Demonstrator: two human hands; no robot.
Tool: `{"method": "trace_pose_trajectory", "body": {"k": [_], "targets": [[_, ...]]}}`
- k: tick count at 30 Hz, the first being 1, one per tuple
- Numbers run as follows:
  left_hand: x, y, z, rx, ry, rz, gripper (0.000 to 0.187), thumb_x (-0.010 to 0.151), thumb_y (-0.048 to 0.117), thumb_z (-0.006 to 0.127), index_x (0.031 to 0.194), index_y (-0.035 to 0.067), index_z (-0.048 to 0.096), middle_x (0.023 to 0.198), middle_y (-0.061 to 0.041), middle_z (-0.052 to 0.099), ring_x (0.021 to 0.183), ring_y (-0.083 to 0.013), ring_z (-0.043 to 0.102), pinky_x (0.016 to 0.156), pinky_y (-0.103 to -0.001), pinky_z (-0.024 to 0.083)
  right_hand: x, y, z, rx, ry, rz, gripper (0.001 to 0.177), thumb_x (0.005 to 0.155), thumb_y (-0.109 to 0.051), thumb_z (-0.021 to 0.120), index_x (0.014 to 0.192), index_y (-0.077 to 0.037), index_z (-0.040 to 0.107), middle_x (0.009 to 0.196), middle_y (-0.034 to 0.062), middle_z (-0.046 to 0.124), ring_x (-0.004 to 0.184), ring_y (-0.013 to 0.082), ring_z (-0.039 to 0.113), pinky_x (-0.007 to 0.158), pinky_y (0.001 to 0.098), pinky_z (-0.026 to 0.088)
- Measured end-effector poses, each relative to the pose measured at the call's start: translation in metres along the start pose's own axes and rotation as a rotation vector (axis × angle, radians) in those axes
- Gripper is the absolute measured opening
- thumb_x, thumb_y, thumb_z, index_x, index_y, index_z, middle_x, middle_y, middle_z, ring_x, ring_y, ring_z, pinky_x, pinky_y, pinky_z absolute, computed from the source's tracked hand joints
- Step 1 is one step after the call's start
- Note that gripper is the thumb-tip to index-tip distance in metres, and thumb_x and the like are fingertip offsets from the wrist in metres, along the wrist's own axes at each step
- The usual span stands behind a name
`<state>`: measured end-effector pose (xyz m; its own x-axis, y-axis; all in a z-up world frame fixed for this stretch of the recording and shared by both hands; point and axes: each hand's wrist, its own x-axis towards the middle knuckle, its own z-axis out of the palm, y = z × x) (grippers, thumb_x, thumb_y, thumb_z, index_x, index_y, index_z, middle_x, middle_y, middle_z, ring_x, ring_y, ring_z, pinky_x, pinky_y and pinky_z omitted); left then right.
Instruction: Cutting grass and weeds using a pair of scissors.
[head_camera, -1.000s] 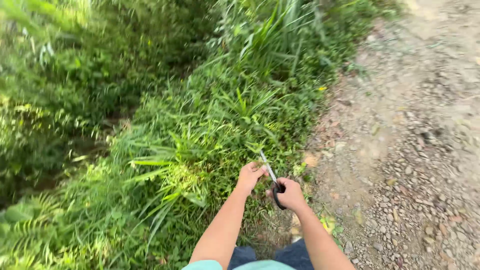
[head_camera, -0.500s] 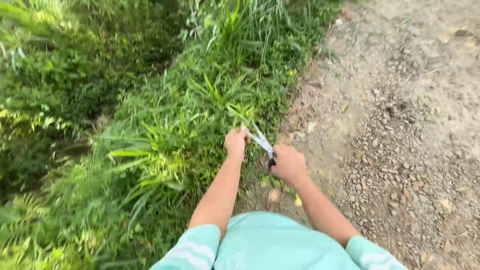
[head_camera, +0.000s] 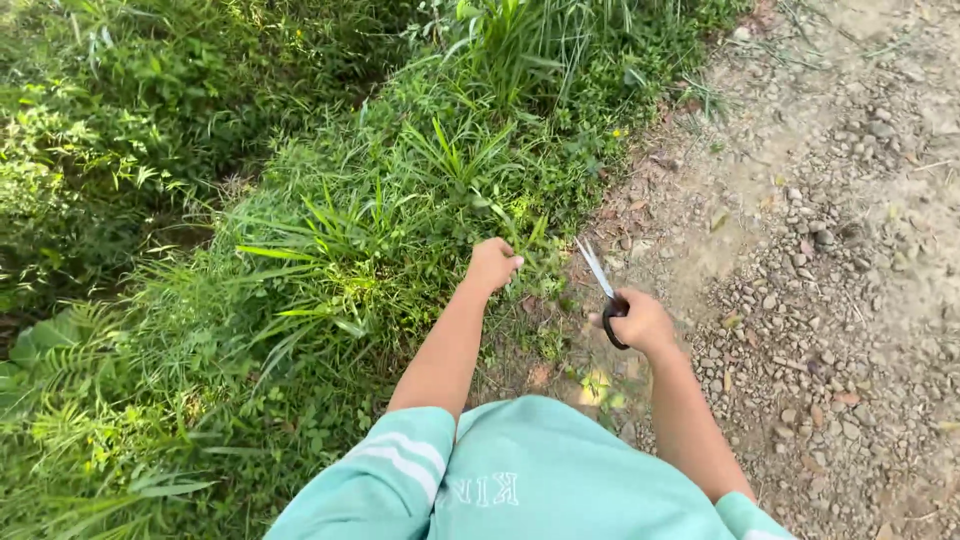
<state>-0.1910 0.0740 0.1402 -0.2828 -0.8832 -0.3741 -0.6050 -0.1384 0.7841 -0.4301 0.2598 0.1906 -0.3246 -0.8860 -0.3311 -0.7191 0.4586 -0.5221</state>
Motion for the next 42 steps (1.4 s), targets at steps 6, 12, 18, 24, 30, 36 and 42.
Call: {"method": "trace_pose_trajectory", "body": {"k": [6, 12, 18, 24, 30, 36, 42], "targets": [[0.019, -0.012, 0.020, -0.342, -0.108, 0.087, 0.016, 0.096, 0.013, 0.067, 0.104, -0.002, 0.068, 0.081, -0.010, 0.075, 0.063, -0.0140, 0.070, 0.060, -0.030, 0.058, -0.024, -0.025, 0.006, 0.802, -0.223, -0.089, 0.049, 0.071, -0.033, 0.086, 0.113, -0.015, 0.067, 0.081, -0.0059, 0.066, 0.074, 0.0090, 0.062, 0.059, 0.0291, 0.051], [0.002, -0.008, -0.007, -0.641, -0.155, 0.080, 0.017, 0.098, 0.015, 0.069, 0.103, -0.001, 0.068, 0.081, -0.008, 0.074, 0.064, -0.0144, 0.068, 0.061, -0.030, 0.055, -0.012, -0.028, 0.033, 0.704, -0.375, 0.057, 0.041, 0.079, -0.033, 0.085, 0.107, -0.009, 0.070, 0.072, -0.0047, 0.059, 0.063, 0.0092, 0.056, 0.053, 0.0273, 0.046], [0.003, -0.030, -0.041, -0.699, -0.127, 0.121, 0.016, 0.096, 0.016, 0.069, 0.102, 0.001, 0.070, 0.081, -0.006, 0.073, 0.065, -0.0124, 0.068, 0.061, -0.027, 0.055, 0.007, -0.027, 0.062, 0.481, -0.237, -0.037, 0.034, 0.081, -0.029, 0.087, 0.100, -0.007, 0.070, 0.075, -0.0035, 0.064, 0.066, 0.0088, 0.058, 0.057, 0.0258, 0.048], [-0.026, -0.041, -0.069, -0.600, -0.126, 0.084, 0.016, 0.093, 0.018, 0.071, 0.101, 0.004, 0.073, 0.080, -0.002, 0.073, 0.065, -0.0102, 0.066, 0.060, -0.025, 0.049, -0.003, -0.082, 0.043, 1.063, -0.384, -0.139, 0.026, 0.086, -0.024, 0.080, 0.105, -0.013, 0.066, 0.086, -0.0032, 0.063, 0.074, 0.0084, 0.061, 0.059, 0.0253, 0.051], [-0.043, -0.064, -0.084, -0.542, -0.140, 0.018, 0.013, 0.088, 0.015, 0.073, 0.093, 0.004, 0.077, 0.076, -0.002, 0.072, 0.063, -0.0096, 0.064, 0.058, -0.025, 0.047, 0.007, -0.108, 0.048, 0.929, -0.413, -0.151, 0.025, 0.086, -0.025, 0.079, 0.104, -0.012, 0.067, 0.086, -0.0034, 0.065, 0.073, 0.0077, 0.062, 0.058, 0.0256, 0.053], [-0.058, -0.083, -0.077, -0.552, -0.140, -0.050, 0.012, 0.085, 0.014, 0.072, 0.087, 0.004, 0.078, 0.072, -0.002, 0.070, 0.059, -0.0097, 0.061, 0.056, -0.026, 0.049, 0.002, -0.107, 0.064, 0.874, -0.469, -0.153, 0.023, 0.089, -0.026, 0.079, 0.102, -0.011, 0.067, 0.078, -0.0065, 0.060, 0.065, 0.0052, 0.056, 0.052, 0.0229, 0.046], [-0.062, -0.090, -0.072, -0.575, -0.120, -0.065, 0.012, 0.084, 0.014, 0.074, 0.086, 0.004, 0.078, 0.071, -0.002, 0.069, 0.058, -0.0097, 0.060, 0.055, -0.025, 0.048, -0.005, -0.101, 0.069, 0.877, -0.545, -0.069, 0.020, 0.087, -0.025, 0.078, 0.100, -0.014, 0.067, 0.067, -0.0086, 0.055, 0.051, 0.0036, 0.048, 0.042, 0.0214, 0.037]]}}
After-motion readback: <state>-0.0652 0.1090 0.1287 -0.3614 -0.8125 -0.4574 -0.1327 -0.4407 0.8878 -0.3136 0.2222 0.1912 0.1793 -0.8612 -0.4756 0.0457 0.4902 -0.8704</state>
